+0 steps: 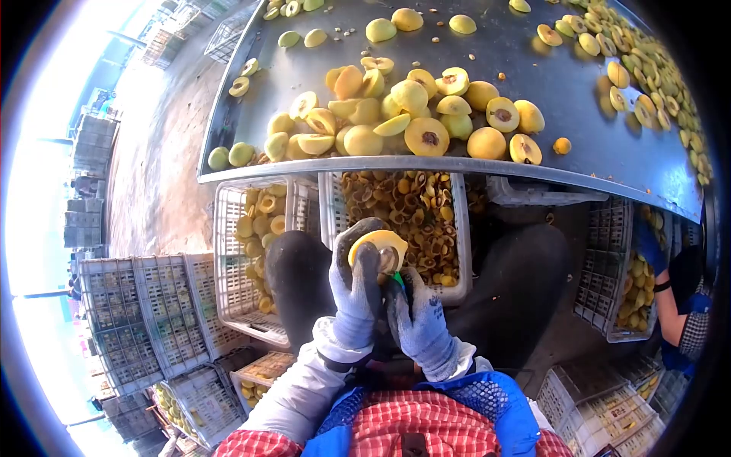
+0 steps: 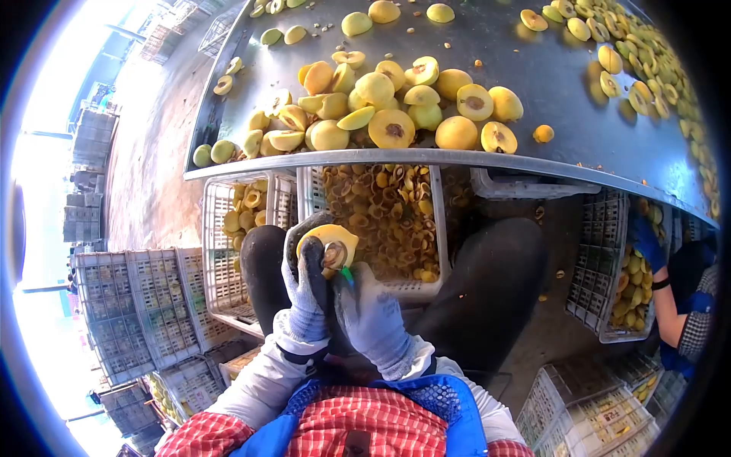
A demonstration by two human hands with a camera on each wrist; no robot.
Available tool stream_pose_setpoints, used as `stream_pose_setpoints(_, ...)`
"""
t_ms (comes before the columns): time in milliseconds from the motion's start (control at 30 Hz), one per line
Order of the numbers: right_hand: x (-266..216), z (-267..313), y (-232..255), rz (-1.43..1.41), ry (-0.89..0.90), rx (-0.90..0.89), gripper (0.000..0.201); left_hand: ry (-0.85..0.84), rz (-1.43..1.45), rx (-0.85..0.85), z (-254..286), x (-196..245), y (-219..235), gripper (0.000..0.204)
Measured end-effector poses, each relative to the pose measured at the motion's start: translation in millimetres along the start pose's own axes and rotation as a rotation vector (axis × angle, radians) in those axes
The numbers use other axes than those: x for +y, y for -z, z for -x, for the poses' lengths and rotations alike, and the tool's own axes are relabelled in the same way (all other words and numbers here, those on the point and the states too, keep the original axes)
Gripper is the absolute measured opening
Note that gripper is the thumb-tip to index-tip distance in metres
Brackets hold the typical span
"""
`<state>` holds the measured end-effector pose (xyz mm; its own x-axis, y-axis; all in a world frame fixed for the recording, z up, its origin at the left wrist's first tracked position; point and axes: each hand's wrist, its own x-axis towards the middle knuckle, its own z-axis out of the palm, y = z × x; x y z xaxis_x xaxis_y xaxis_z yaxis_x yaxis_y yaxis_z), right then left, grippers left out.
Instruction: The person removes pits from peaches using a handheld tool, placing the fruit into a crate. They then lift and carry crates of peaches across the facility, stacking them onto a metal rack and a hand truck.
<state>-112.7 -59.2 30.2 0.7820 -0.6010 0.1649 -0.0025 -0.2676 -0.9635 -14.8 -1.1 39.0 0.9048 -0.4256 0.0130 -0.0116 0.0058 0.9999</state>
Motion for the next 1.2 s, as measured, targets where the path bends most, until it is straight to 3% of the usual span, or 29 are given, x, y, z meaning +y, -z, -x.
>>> stream_pose_setpoints(200, 14, 16, -9, -0.036, 0.146, 0.0, 0.022, -0.144, -0.188, -0.116, 1, 9, 12, 0.031)
stream_pose_setpoints(367, 11, 18, -11, 0.14, 0.311, 0.038, 0.025, -0.216, -0.104, 0.01, 13, 5, 6, 0.031)
stream_pose_setpoints(433, 4, 16, -13, 0.192, 0.366, 0.084, 0.027, -0.188, -0.079, 0.033, 17, 5, 4, 0.032)
stream_pose_setpoints(567, 7, 25, -16, 0.115, 0.294, 0.022, 0.03, -0.182, -0.111, 0.009, 18, 15, 7, 0.034)
stream_pose_setpoints(633, 16, 26, -15, 0.104, 0.37, 0.03, 0.029, -0.227, -0.139, -0.02, 15, 15, 8, 0.033)
stream_pose_setpoints(733, 25, 27, -8, 0.267, 0.497, 0.014, 0.03, -0.161, -0.123, -0.058, 13, 10, 11, 0.033)
stream_pose_setpoints(800, 36, 37, -13, 0.111, 0.313, -0.077, 0.031, -0.092, -0.055, -0.112, 14, 11, 9, 0.031)
stream_pose_setpoints(867, 45, 48, -15, 0.128, 0.284, -0.085, 0.033, -0.048, -0.034, -0.144, 15, 9, 8, 0.03)
stream_pose_setpoints(933, 43, 46, -12, 0.319, 0.423, -0.012, 0.036, -0.018, -0.043, -0.243, 8, 14, 7, 0.031)
stream_pose_setpoints(1000, 29, 38, -2, -0.121, -0.244, -0.318, 0.034, 0.044, -0.047, -0.361, -3, 17, 12, 0.033)
stream_pose_setpoints(1067, 33, 37, -1, -0.255, -0.408, -0.398, 0.033, 0.244, 0.13, -0.507, -14, 25, 17, 0.038)
stream_pose_setpoints(1100, 42, 37, -6, -0.168, -0.237, -0.334, 0.032, 0.371, 0.211, -0.569, -21, 28, 23, 0.039)
stream_pose_setpoints(1133, 48, 39, -7, -0.141, -0.226, -0.36, 0.032, 0.497, 0.292, -0.63, -25, 30, 25, 0.04)
stream_pose_setpoints(1167, 51, 40, -8, -0.114, -0.215, -0.386, 0.031, 0.461, 0.274, -0.628, -24, 33, 25, 0.042)
stream_pose_setpoints(1200, 35, 30, 0, -0.147, -0.364, -0.503, 0.03, 0.422, 0.189, -0.595, -22, 31, 25, 0.041)
